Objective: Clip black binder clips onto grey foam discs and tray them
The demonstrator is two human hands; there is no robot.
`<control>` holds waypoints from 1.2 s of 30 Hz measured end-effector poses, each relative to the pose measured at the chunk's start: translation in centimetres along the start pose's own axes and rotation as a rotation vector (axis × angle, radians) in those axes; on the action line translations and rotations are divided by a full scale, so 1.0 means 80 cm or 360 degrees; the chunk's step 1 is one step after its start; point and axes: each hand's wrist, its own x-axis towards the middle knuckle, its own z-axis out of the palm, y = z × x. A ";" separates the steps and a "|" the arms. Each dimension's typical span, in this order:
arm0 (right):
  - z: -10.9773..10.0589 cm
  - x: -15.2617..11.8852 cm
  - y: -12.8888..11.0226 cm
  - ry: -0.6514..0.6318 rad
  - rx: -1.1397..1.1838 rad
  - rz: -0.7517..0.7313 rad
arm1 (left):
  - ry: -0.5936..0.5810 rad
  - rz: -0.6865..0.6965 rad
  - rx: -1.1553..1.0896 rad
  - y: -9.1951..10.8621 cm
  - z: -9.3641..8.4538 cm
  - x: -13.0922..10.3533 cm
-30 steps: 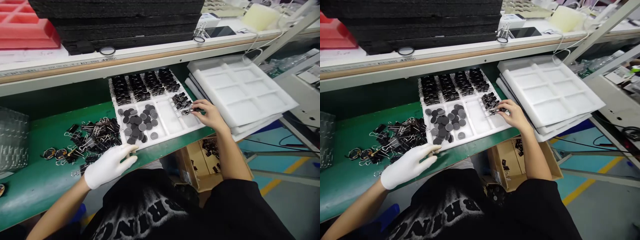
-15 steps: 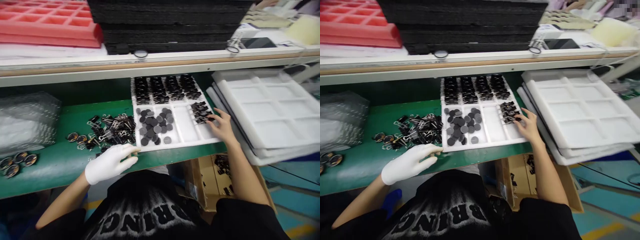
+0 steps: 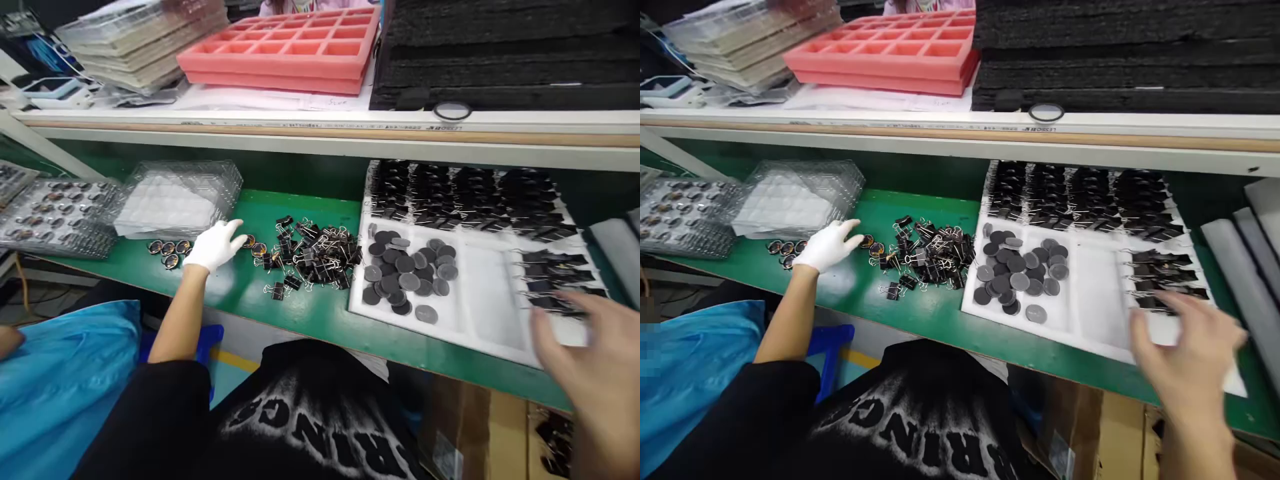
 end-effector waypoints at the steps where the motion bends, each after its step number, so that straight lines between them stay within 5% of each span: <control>1: 0.009 0.008 -0.024 0.0040 0.0006 0.0070 | -0.0172 0.0065 0.0033 -0.015 0.007 0.009; 4: 0.041 0.029 -0.074 -0.0162 -0.0011 0.0078 | -0.0432 0.0378 -0.0038 -0.046 0.028 0.028; 9: 0.062 0.048 -0.092 -0.0641 0.0029 0.0097 | -0.0347 0.0433 -0.0042 -0.049 0.048 0.033; 18: 0.060 0.060 -0.130 -0.0594 0.0090 0.0197 | 0.0173 0.0217 -0.0068 -0.031 0.040 0.012; 22: 0.065 0.061 -0.140 -0.0658 0.0246 0.0190 | 0.0483 0.0254 -0.0360 0.022 0.015 -0.020; 27: 0.049 0.058 -0.131 -0.0611 0.0572 0.0299 | 0.0440 0.0838 -0.0486 0.123 -0.001 -0.063; 32: 0.041 0.047 -0.134 -0.0217 0.0817 0.0591 | 0.0467 0.1251 -0.0494 0.184 0.018 -0.066; 36: 0.055 0.051 -0.175 0.0051 0.1191 0.0728 | 0.0504 0.1451 -0.0354 0.224 0.042 -0.065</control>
